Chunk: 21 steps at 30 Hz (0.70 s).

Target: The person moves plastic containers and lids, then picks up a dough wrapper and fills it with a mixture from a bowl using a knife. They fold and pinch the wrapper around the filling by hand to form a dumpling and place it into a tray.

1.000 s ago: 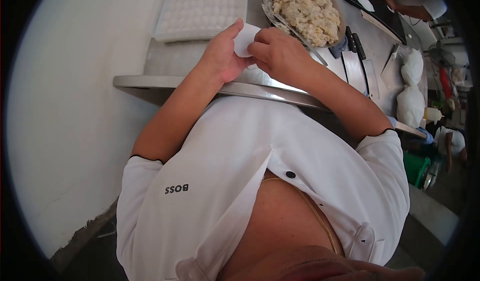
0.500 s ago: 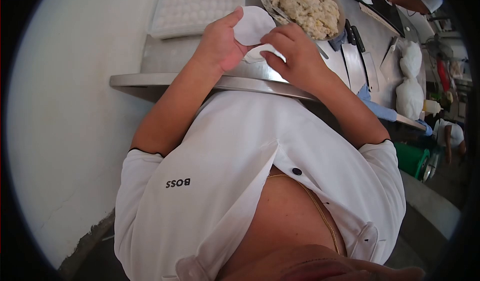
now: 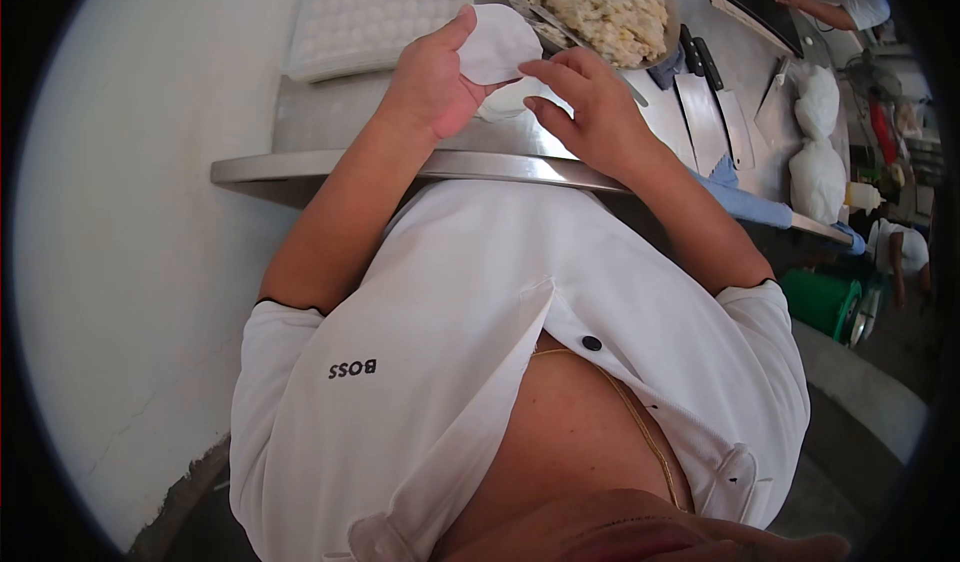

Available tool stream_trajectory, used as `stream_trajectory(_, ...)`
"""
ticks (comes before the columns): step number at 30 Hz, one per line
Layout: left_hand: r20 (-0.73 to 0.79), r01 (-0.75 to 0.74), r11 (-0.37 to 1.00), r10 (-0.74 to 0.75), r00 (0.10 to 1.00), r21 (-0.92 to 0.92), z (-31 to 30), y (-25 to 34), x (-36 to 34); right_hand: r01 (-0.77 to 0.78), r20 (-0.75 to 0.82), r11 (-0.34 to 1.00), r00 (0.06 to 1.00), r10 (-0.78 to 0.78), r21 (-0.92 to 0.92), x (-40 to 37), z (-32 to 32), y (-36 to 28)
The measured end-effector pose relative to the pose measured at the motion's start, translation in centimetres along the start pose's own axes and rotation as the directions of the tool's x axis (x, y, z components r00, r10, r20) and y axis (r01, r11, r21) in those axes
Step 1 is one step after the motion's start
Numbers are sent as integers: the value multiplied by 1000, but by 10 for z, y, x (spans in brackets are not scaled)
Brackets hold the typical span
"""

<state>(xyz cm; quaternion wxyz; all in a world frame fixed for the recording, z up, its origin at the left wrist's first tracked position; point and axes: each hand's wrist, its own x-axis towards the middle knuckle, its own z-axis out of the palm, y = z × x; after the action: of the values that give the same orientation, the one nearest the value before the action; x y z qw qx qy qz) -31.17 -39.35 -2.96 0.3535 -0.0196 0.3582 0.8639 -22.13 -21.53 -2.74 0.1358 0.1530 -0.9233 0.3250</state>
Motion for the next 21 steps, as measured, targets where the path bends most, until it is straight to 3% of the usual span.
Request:
stream_trajectory(5,50,13,1000,-12,999,-16,5,-8,4,18,75,999,997,-15,-38,-3,0,-1)
stream_trajectory(7,-62,-27,1000,27,998,7,6,-8,6,27,99,999,995,-24,-22,-5,-3,-1)
stream_trajectory(9,-67,-42,998,45,997,35,-3,-4,9,-43,57,999,997,45,-27,-7,-12,3)
stream_trajectory(11,-67,-58,996,63,996,69,-11,3,10,-72,-39,961,997,64,-268,-6,-16,26)
stream_trajectory(13,-109,-42,968,71,992,248,-13,8,10,-212,58,811,955,290,-546,-6,-24,43)
stream_trajectory(14,-105,-42,967,70,992,250,-12,9,11,-215,54,809,955,291,-547,-4,-23,49)
stream_trajectory(16,-109,-12,897,67,992,442,-10,9,14,-373,142,699,816,560,-611,0,-21,60)
stream_trajectory(20,-39,-62,768,113,993,637,-12,1,27,-369,244,753,790,563,-545,11,-11,65)
stream_trajectory(21,-30,-65,643,136,990,763,-14,-1,35,-310,253,763,816,519,-567,14,-9,65)
